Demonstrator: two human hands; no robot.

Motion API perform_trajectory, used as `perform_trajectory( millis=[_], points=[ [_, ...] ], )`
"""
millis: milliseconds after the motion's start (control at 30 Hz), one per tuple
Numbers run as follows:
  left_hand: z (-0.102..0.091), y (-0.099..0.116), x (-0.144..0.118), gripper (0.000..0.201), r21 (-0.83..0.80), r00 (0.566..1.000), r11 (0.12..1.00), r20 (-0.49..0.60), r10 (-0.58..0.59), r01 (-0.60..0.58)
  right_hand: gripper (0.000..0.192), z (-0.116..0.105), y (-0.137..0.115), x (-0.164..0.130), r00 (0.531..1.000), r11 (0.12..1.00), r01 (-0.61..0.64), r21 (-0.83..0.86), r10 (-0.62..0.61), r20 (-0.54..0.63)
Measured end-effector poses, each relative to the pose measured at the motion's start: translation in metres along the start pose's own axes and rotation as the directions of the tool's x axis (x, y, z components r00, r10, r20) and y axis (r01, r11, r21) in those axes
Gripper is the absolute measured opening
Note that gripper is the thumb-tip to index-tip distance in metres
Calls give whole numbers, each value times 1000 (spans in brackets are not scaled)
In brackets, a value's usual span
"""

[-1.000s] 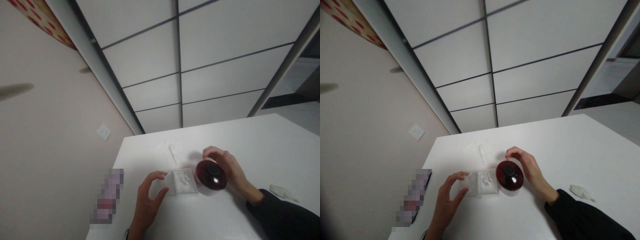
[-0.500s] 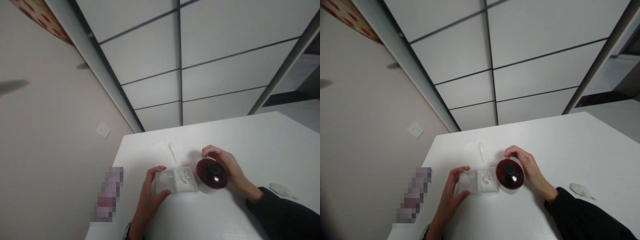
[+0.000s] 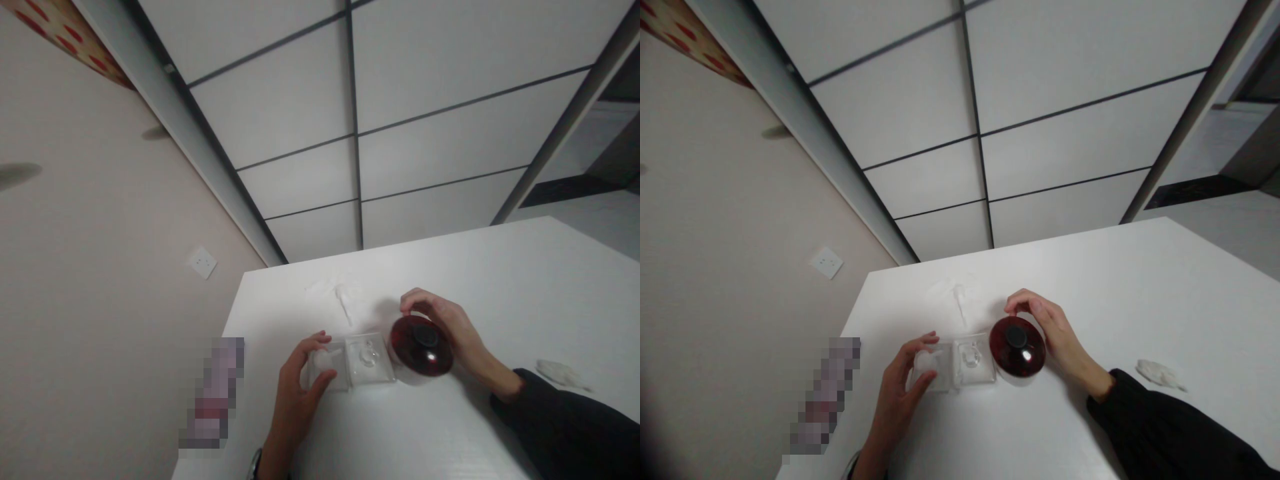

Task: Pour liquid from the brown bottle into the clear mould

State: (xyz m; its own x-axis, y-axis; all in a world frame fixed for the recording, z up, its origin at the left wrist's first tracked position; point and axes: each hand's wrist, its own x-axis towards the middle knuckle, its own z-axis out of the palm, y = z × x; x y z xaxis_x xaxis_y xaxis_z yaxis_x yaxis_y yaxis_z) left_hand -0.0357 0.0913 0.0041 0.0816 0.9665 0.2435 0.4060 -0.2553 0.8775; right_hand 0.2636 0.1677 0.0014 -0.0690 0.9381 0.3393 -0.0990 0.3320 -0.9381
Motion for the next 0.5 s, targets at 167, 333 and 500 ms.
perform_trajectory(
  millis=[167, 333, 500],
  points=[
    [-2, 5, -2, 26, 66, 996, 995, 67, 65, -70, 56, 2, -4, 1, 1000, 1000, 0, -30, 0, 0],
    [-4, 7, -5, 35, 85, 993, 994, 102, 53, -62, 56, 2, -5, 1, 1000, 1000, 2, -29, -1, 28],
    [-3, 5, -1, 26, 62, 995, 995, 56, 77, -81, 55, 1, -5, 1, 1000, 999, 10, -30, -10, 25]
  ],
)
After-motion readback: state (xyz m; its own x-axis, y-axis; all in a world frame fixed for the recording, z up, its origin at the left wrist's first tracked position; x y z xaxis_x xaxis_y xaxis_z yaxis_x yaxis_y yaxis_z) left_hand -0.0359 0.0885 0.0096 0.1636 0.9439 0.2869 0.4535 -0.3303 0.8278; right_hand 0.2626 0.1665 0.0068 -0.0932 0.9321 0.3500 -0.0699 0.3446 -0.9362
